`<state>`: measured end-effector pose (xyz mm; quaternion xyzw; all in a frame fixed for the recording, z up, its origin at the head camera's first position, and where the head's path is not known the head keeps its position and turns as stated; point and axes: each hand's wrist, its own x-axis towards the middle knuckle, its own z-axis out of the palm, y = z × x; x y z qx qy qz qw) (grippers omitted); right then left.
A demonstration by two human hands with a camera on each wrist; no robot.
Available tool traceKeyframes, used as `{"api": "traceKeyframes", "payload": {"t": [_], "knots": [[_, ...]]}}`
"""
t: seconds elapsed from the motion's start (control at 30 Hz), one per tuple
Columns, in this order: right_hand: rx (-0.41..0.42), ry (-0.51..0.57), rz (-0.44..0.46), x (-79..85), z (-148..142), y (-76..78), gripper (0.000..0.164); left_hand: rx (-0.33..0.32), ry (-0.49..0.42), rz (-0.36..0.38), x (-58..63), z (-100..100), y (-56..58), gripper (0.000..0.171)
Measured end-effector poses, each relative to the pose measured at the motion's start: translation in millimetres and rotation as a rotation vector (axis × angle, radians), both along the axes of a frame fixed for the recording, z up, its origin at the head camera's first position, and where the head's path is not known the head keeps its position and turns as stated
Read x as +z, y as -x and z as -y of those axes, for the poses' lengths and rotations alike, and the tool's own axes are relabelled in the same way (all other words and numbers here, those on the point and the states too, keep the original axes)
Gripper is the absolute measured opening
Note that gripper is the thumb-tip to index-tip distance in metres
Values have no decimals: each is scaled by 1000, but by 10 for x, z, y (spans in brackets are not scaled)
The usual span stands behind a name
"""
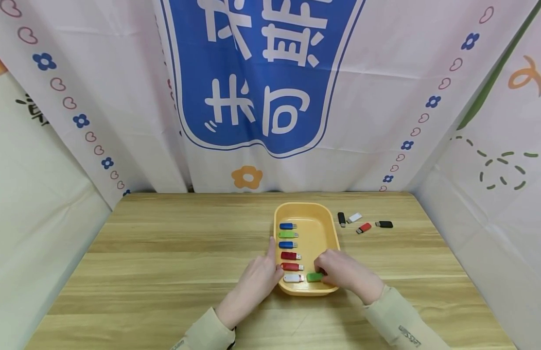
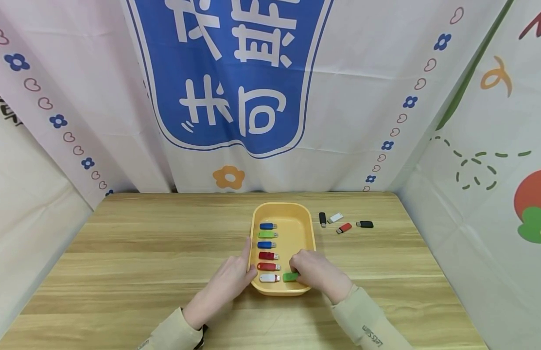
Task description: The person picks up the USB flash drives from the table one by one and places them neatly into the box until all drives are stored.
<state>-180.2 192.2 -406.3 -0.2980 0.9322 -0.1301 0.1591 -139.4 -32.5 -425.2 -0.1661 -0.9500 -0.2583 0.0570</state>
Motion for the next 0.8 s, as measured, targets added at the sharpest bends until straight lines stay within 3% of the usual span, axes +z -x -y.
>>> {"api": "traceKeyframes", "payload": {"t": [0.8], "knots": [[38,-52,-63,-60,27,23,16,5,-8,46,10,2,5,74]]}}
